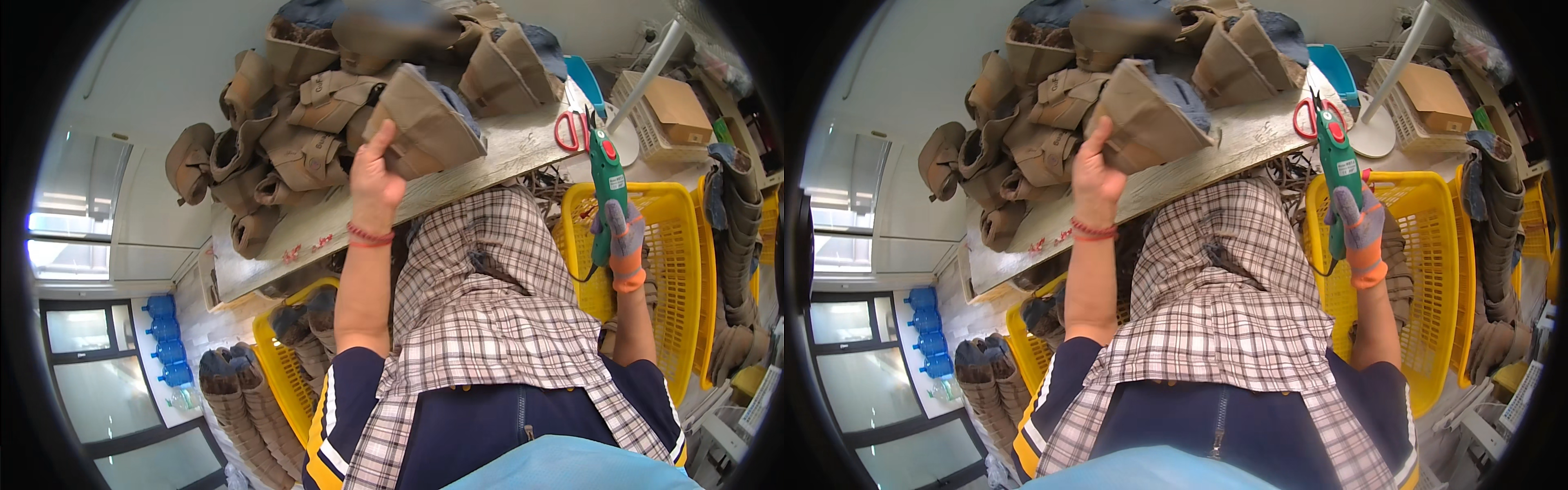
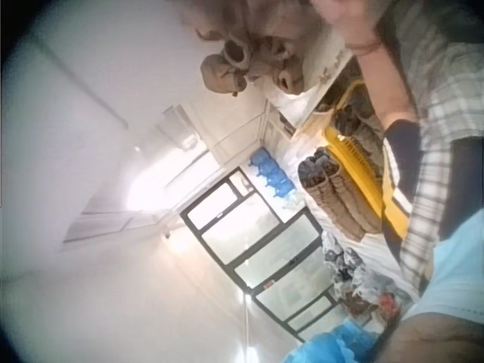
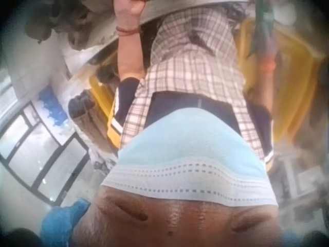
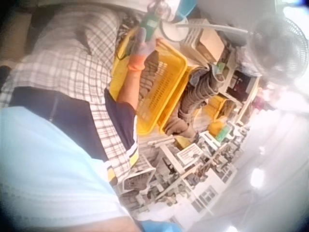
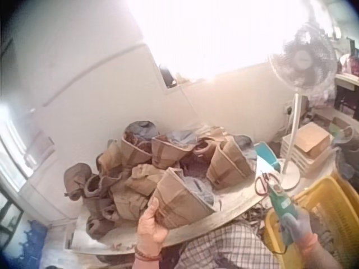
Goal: The person repeatedly picks up beige slip-on shoes from a pile, uses a green electric trimmer to cut the fuzzy lining inside the opening, and then places the shoes into a yellow basket. The process is repeated for multiple shoes.
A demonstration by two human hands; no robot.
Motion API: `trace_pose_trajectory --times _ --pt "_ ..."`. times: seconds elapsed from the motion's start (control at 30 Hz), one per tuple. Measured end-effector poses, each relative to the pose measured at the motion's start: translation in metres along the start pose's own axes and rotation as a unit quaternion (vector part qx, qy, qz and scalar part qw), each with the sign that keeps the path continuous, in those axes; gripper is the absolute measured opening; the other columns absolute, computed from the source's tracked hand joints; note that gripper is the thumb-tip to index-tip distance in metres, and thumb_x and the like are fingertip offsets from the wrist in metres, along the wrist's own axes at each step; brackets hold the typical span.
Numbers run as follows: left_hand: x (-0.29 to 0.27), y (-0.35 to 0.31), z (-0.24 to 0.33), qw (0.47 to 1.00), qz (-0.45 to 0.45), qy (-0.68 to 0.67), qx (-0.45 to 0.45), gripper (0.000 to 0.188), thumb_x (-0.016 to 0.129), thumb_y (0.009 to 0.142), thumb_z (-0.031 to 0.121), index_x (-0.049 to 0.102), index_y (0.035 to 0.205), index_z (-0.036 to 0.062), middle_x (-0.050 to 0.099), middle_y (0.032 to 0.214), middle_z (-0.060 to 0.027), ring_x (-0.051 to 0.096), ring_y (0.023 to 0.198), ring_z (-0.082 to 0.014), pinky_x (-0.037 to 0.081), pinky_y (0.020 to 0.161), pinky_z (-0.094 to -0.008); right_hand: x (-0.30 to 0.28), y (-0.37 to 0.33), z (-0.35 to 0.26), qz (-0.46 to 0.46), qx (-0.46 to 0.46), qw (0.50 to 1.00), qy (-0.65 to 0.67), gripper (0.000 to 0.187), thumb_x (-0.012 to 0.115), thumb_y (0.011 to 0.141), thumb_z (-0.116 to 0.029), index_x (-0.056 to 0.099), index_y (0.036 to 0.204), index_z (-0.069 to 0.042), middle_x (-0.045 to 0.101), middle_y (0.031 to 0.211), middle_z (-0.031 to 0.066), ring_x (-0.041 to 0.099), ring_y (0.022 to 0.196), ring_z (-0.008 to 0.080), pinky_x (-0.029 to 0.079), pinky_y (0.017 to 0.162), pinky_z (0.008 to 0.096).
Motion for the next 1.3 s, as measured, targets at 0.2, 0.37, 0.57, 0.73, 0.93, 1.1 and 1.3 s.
trace_pose_trajectory --times 0.2,0.37,0.57,0.73,0.93,1.1,1.3 --pt "0.0 -0.077 0.084 0.978 -0.056 -0.199 -0.031 0.034 0.046 0.094 0.016 0.048 0.12 -0.0056 0.053 0.123 -0.0195 0.049 0.117 -0.03 0.036 0.102 -0.045 0.042 0.02 -0.026 -0.053 -0.094 0.994 0.008 0.039 0.073 0.077 -0.023 0.058 0.106 0.0 0.06 0.074 0.0041 0.056 0.062 0.0124 0.047 0.06 0.0252" --pt "-0.059 -0.106 0.087 0.949 0.053 -0.3 -0.076 0.026 0.044 0.093 0.014 0.055 0.108 -0.0041 0.061 0.109 -0.0196 0.057 0.104 -0.0328 0.048 0.089 -0.0445 0.086 0.01 -0.061 -0.137 -0.31 0.914 -0.222 0.055 0.083 0.061 -0.026 0.059 0.104 -0.003 0.064 0.08 0.0114 0.064 0.071 0.0238 0.05 0.063 0.0315" --pt "-0.107 -0.125 0.078 0.933 0.105 -0.341 -0.056 0.023 0.044 0.093 0.011 0.053 0.107 -0.0049 0.059 0.11 -0.0192 0.057 0.104 -0.0309 0.046 0.093 -0.0435 0.099 0.005 -0.064 -0.123 -0.412 0.823 -0.372 0.06 0.084 0.054 -0.036 0.06 0.101 -0.007 0.061 0.073 0.0089 0.058 0.062 0.0269 0.046 0.055 0.034" --pt "-0.102 -0.124 0.069 0.935 0.124 -0.326 -0.06 0.021 0.043 0.092 0.011 0.054 0.103 -0.0038 0.06 0.108 -0.0191 0.057 0.103 -0.0317 0.046 0.092 -0.0456 0.11 0.001 -0.079 -0.12 -0.475 0.799 -0.348 0.06 0.083 0.055 -0.038 0.06 0.1 -0.005 0.059 0.07 0.0079 0.056 0.059 0.0256 0.045 0.053 0.0345" --pt "-0.097 -0.119 0.062 0.936 0.146 -0.318 -0.05 0.019 0.044 0.092 0.01 0.055 0.099 -0.0036 0.06 0.105 -0.0193 0.058 0.101 -0.0314 0.048 0.09 -0.0456 0.114 -0.002 -0.079 -0.116 -0.481 0.786 -0.371 0.06 0.081 0.056 -0.044 0.061 0.099 -0.006 0.059 0.069 0.0078 0.056 0.058 0.0254 0.045 0.053 0.0343" --pt "-0.09 -0.116 0.05 0.922 0.102 -0.369 -0.066 0.021 0.043 0.093 0.012 0.055 0.099 -0.0028 0.06 0.105 -0.0189 0.058 0.1 -0.0304 0.047 0.091 -0.0459 0.118 -0.003 -0.08 -0.125 -0.448 0.813 -0.352 0.059 0.08 0.057 -0.046 0.061 0.098 -0.007 0.059 0.067 0.0082 0.056 0.057 0.0271 0.045 0.053 0.0359" --pt "-0.051 -0.121 0.048 0.932 0.045 -0.357 -0.054 0.025 0.042 0.095 0.016 0.054 0.108 -0.0011 0.059 0.112 -0.0167 0.056 0.106 -0.0295 0.044 0.094 -0.0473 0.122 -0.004 -0.087 -0.149 -0.42 0.822 -0.354 0.057 0.08 0.058 -0.044 0.062 0.097 -0.007 0.062 0.069 0.0098 0.059 0.059 0.0291 0.047 0.054 0.0359"
Point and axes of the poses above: each hand's wrist, its own y-axis towards the middle knuckle, its own x-axis out of the palm, z = x × y, the point moved 5 cm from there along y, towards the middle knuckle
